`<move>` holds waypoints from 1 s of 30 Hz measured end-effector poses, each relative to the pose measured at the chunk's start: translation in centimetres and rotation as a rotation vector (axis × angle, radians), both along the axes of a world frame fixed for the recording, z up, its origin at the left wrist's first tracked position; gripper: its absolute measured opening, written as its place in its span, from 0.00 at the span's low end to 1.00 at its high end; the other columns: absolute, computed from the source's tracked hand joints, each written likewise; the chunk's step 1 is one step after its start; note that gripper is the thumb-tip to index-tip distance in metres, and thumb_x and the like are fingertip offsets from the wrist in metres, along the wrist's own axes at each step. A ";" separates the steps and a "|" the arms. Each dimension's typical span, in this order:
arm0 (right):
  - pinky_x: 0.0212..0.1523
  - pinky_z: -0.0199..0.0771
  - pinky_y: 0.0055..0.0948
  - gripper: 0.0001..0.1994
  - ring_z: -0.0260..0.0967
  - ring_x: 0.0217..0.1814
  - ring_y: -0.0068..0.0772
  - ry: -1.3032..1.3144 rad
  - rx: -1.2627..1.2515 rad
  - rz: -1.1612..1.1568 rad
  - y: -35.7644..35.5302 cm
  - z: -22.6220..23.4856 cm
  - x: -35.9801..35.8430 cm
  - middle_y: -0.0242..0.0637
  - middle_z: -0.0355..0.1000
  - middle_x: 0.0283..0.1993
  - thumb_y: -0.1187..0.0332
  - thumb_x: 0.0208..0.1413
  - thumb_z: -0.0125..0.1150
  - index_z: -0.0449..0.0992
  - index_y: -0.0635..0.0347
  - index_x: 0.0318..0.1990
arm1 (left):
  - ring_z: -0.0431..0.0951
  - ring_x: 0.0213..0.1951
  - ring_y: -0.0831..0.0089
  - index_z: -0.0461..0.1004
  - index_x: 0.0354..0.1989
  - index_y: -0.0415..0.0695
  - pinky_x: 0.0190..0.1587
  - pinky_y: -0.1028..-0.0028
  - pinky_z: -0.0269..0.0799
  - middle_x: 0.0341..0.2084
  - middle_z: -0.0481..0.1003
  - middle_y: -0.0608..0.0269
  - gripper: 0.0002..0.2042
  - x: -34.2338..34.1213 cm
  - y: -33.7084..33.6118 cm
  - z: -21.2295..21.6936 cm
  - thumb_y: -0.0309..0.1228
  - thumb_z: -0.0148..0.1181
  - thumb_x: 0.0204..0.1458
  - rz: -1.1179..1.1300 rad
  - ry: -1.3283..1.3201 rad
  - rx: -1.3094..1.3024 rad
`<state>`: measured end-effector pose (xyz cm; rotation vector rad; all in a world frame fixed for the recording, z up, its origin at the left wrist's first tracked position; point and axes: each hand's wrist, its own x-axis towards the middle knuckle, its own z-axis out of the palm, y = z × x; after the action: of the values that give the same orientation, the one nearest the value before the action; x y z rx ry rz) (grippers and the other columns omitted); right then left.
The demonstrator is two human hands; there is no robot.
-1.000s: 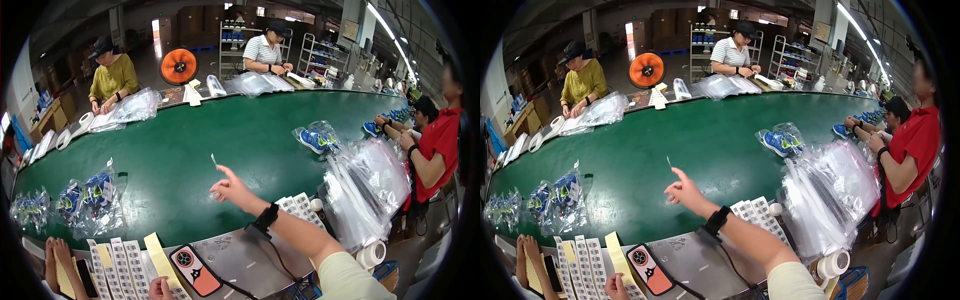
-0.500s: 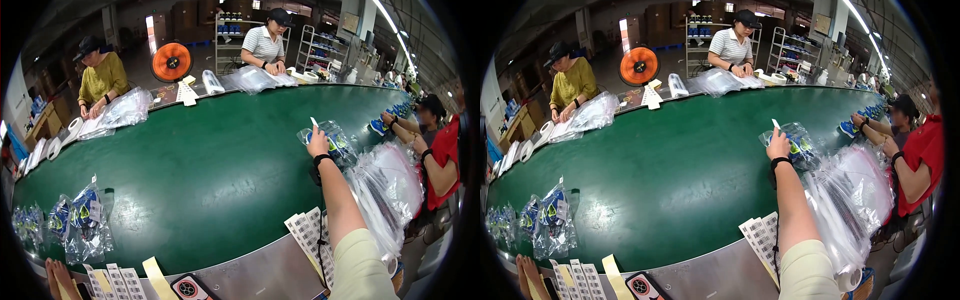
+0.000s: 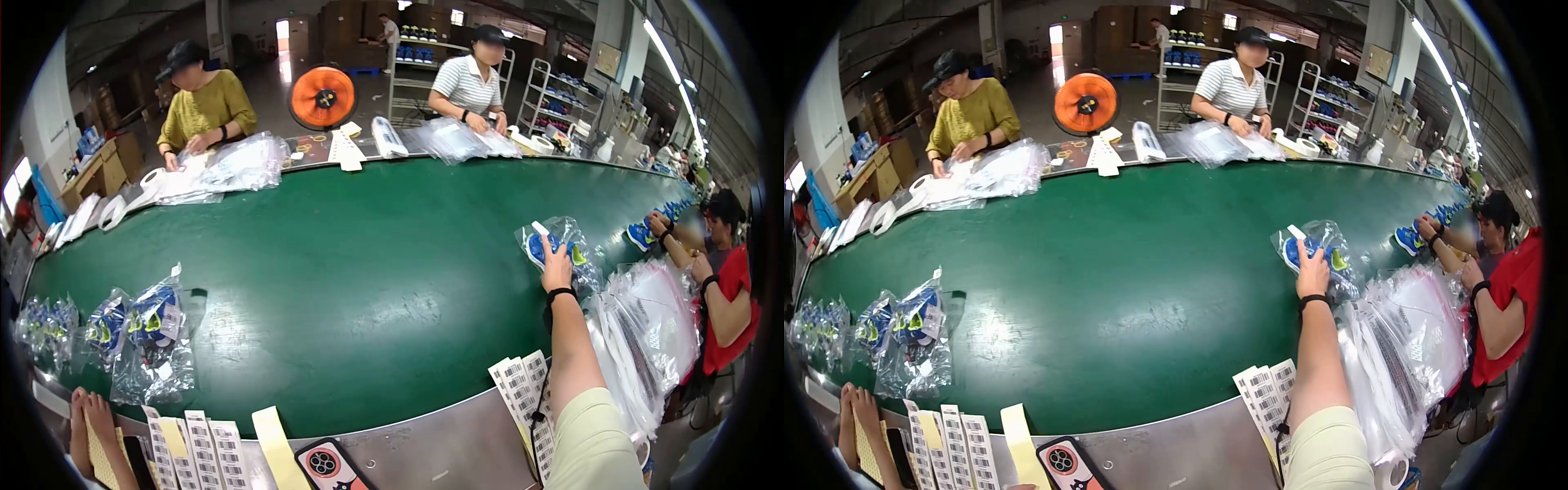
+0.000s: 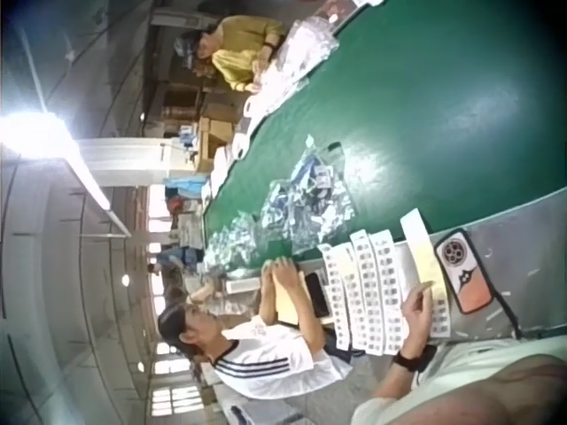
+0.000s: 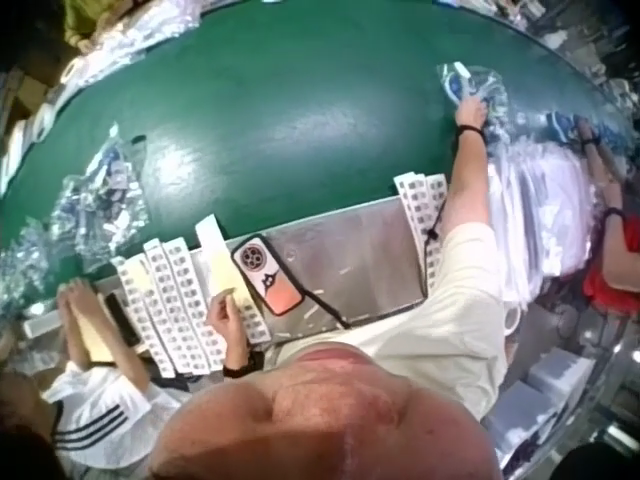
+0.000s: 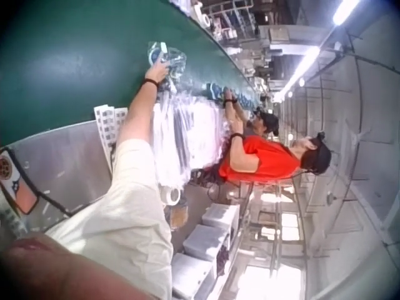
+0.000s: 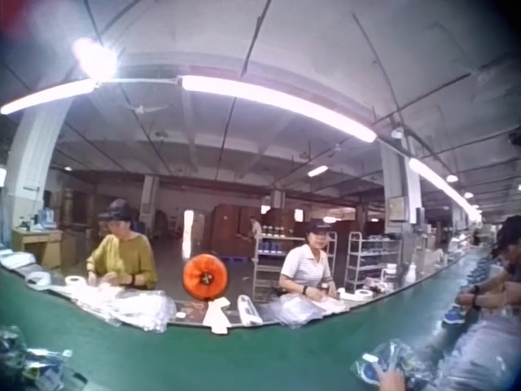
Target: Apply barcode or identification stickers to plastic-wrapped shoes on a factory conveyor belt.
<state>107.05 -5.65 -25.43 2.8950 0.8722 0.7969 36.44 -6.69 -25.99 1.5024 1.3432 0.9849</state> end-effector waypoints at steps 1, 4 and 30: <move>0.42 0.73 0.44 0.39 0.70 0.41 0.52 0.022 0.007 0.073 1.4 0.0 -0.8 0.48 0.59 0.47 0.82 0.47 0.55 0.55 0.32 0.66 | 0.63 0.19 0.85 0.76 0.39 0.36 0.21 0.83 0.59 0.24 0.72 0.69 0.08 -0.6 -0.4 0.1 0.28 0.54 0.57 0.025 -0.031 -0.078; 0.44 0.73 0.47 0.43 0.71 0.42 0.58 0.253 0.140 0.160 1.2 1.3 -2.6 0.51 0.57 0.48 0.88 0.41 0.54 0.55 0.38 0.66 | 0.63 0.18 0.86 0.76 0.39 0.37 0.21 0.83 0.58 0.22 0.71 0.69 0.08 -0.5 0.1 -0.9 0.28 0.54 0.58 -0.014 0.017 0.016; 0.27 0.65 0.15 0.43 0.63 0.25 0.14 1.423 0.383 1.301 14.8 6.1 -35.2 0.35 0.66 0.38 0.84 0.41 0.54 0.49 0.49 0.69 | 0.58 0.18 0.89 0.77 0.40 0.39 0.20 0.82 0.52 0.16 0.66 0.74 0.08 0.6 -0.2 -1.9 0.27 0.58 0.55 0.011 0.072 -0.004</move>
<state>71.90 9.18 -19.28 2.3603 2.8775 -1.6829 37.03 -6.87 -27.86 1.5423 1.4047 0.9424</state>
